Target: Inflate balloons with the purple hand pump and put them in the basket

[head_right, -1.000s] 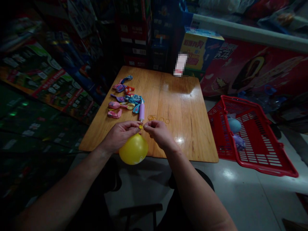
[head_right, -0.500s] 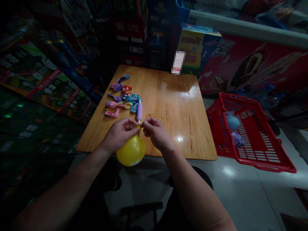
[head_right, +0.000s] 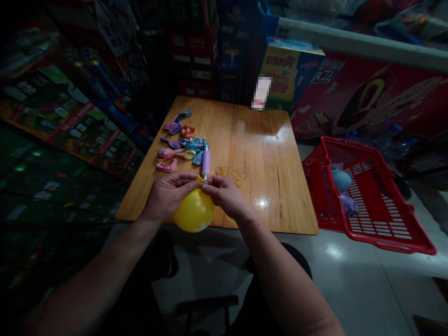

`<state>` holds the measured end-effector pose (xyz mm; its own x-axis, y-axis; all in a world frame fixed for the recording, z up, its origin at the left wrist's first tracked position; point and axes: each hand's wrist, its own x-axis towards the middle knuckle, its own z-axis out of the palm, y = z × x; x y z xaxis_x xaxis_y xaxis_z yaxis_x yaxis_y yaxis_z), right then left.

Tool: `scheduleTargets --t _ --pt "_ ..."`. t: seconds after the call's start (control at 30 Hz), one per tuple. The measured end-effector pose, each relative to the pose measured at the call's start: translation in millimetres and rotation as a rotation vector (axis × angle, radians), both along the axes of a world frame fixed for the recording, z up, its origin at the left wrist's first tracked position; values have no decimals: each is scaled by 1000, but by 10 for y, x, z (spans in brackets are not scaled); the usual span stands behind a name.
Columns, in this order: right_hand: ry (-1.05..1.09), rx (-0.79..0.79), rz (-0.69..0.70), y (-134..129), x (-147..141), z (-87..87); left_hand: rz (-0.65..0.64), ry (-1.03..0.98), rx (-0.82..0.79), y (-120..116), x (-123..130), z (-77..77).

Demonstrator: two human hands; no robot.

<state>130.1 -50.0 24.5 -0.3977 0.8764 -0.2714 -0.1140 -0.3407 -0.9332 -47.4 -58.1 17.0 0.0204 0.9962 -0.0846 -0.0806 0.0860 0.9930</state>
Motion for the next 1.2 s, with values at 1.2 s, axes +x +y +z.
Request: scheduleTargets --t 1.2 --pt "201 -27 -77 -92 -35 -16 -170 -141 -236 -16 26 -3"
